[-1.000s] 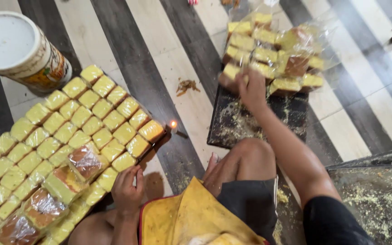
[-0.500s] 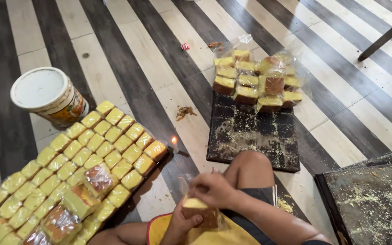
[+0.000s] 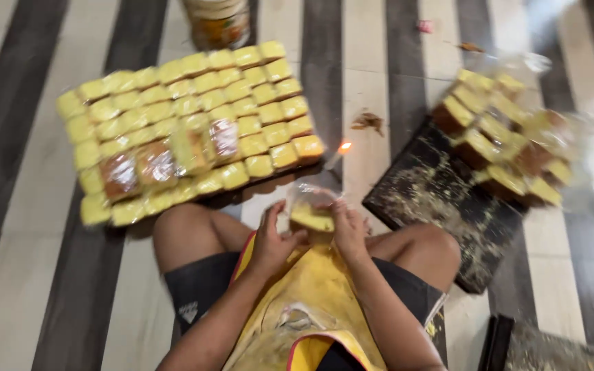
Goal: The person sits on the floor and wraps rectangular cake slices in clear plastic wrap, pressing the wrap around each cake and holding the seam near a lit candle to shrink and seal it. Wrapped cakes are placed onto a tray beside them while unwrapped cakes are taken from an adjacent tray.
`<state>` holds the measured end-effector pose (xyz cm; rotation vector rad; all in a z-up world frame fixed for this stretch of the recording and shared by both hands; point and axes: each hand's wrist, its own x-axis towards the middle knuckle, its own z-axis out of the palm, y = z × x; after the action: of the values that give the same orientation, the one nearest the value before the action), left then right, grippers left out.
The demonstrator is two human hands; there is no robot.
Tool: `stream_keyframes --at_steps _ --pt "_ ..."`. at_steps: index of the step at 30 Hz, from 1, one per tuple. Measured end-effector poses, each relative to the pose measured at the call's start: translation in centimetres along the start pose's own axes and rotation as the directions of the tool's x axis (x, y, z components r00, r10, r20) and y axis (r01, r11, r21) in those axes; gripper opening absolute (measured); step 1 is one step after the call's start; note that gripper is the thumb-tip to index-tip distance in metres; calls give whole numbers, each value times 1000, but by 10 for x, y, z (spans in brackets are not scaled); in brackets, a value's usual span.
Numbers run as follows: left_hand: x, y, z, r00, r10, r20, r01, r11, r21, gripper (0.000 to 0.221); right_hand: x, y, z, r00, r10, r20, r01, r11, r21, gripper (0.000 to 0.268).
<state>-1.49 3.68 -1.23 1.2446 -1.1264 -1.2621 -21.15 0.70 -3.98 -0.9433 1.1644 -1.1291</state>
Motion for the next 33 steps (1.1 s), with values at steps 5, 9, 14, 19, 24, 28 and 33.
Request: stream_keyframes --at_steps 5,9,14,19,24,28,33 --pt "-8 25 2 911 410 -45 -335 799 499 60 -3 -4 30 992 -126 12 123 982 140 45" --pt "-4 8 11 985 161 57 -170 880 444 32 -3 37 17 991 -135 -16 134 952 274 47" --pt "-1 -37 20 957 10 -291 28 992 126 27 1 36 20 989 -4 -150 47 957 286 48" --pt "-2 0 19 895 439 -80 -333 776 535 28 0 27 24 991 43 -128 -4 958 286 48" --pt "8 -38 9 993 18 120 -60 933 355 20 2 26 27 997 -48 -64 65 947 314 52" --pt "12 -54 10 991 -82 104 70 990 119 24 7 34 23 988 -136 -73 138 990 18 46" --pt "20 -54 14 960 -275 -49 258 940 -221 19 4 18 32 983 -162 -83 90 829 -551 34"
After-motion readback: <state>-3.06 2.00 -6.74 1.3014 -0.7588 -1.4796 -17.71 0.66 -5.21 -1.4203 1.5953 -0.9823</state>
